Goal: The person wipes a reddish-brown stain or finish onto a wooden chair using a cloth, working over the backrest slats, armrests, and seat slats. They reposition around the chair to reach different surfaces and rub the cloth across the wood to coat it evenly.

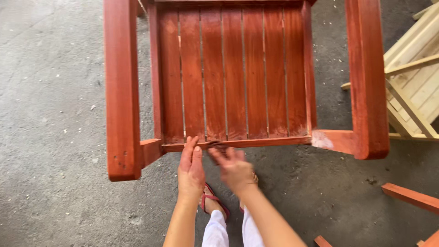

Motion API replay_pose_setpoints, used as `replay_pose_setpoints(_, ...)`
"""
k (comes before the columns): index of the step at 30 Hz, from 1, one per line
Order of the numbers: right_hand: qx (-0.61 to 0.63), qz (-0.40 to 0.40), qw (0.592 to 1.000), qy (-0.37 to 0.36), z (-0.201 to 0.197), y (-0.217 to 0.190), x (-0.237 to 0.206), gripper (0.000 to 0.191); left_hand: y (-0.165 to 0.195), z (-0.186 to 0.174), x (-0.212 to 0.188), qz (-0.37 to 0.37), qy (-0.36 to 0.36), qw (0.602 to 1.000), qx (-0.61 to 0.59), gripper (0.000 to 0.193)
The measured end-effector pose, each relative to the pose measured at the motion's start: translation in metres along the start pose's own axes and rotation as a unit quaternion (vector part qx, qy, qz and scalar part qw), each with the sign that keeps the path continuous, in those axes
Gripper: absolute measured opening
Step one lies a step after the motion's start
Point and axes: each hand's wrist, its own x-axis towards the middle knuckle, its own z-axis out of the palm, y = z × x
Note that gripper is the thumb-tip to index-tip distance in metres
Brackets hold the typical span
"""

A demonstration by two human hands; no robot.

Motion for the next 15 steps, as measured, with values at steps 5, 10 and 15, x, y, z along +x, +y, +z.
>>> replay_pose_setpoints(5,-0.072,0.238,0.969,-0.009,-0.04,0.143,-0.042,0.084,-0.014,0.042,-0.018,0.0,-0.039,0.999,0.031,0.041)
replay_pose_setpoints(10,0.006,0.446,0.893,0.065,-0.018,0.173,-0.055,0.073,-0.017,0.066,-0.038,0.006,-0.062,0.998,0.017,0.038)
replay_pose_setpoints(15,0.202,0.51,0.835,0.029,0.018,0.119,-0.097,0.067,-0.014,0.08,-0.048,-0.013,-0.088,0.996,0.031,0.039)
